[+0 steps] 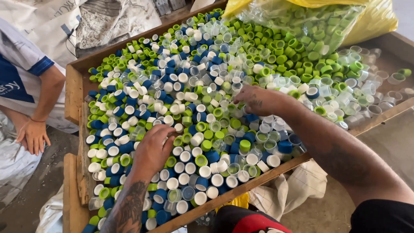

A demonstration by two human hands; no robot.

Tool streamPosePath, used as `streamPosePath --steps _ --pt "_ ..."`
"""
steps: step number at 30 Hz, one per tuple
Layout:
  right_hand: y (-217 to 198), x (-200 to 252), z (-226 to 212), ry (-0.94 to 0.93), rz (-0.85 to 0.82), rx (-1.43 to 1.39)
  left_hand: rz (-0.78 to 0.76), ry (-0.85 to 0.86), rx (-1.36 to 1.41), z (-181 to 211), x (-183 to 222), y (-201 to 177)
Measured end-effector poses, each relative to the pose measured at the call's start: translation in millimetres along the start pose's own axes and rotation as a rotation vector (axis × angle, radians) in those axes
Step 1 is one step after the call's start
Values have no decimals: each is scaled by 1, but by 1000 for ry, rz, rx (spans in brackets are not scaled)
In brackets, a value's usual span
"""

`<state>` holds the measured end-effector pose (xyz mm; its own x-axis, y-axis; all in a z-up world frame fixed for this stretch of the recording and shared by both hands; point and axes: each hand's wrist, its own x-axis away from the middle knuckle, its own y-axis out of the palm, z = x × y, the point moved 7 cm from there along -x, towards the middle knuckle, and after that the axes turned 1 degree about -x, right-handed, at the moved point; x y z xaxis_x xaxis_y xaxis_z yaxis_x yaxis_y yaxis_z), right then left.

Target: The person sorts plastic bottle caps by color from a mixed pile in a wooden tray. They pick clear and green caps, separate them by hand, and place them into large white sacks on the floor. A second person works alongside at the same tray.

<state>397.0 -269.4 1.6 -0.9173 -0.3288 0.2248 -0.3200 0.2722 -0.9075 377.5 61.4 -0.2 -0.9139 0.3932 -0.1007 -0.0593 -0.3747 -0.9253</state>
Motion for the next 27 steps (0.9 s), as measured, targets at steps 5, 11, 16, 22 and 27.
streamPosePath --steps 5,11,16,22,27 --pt "6 -6 -1 -16 -11 26 43 41 23 5 -1 3" --pt "-3 -6 6 -75 6 -88 68 64 81 17 -1 1" --pt "-9 2 -12 -138 31 -79 83 99 130 27 -2 4" --pt "-19 20 -25 -131 49 -81 124 202 107 37 3 5" --pt "-6 13 -11 -161 48 -32 91 193 162 41 9 4"
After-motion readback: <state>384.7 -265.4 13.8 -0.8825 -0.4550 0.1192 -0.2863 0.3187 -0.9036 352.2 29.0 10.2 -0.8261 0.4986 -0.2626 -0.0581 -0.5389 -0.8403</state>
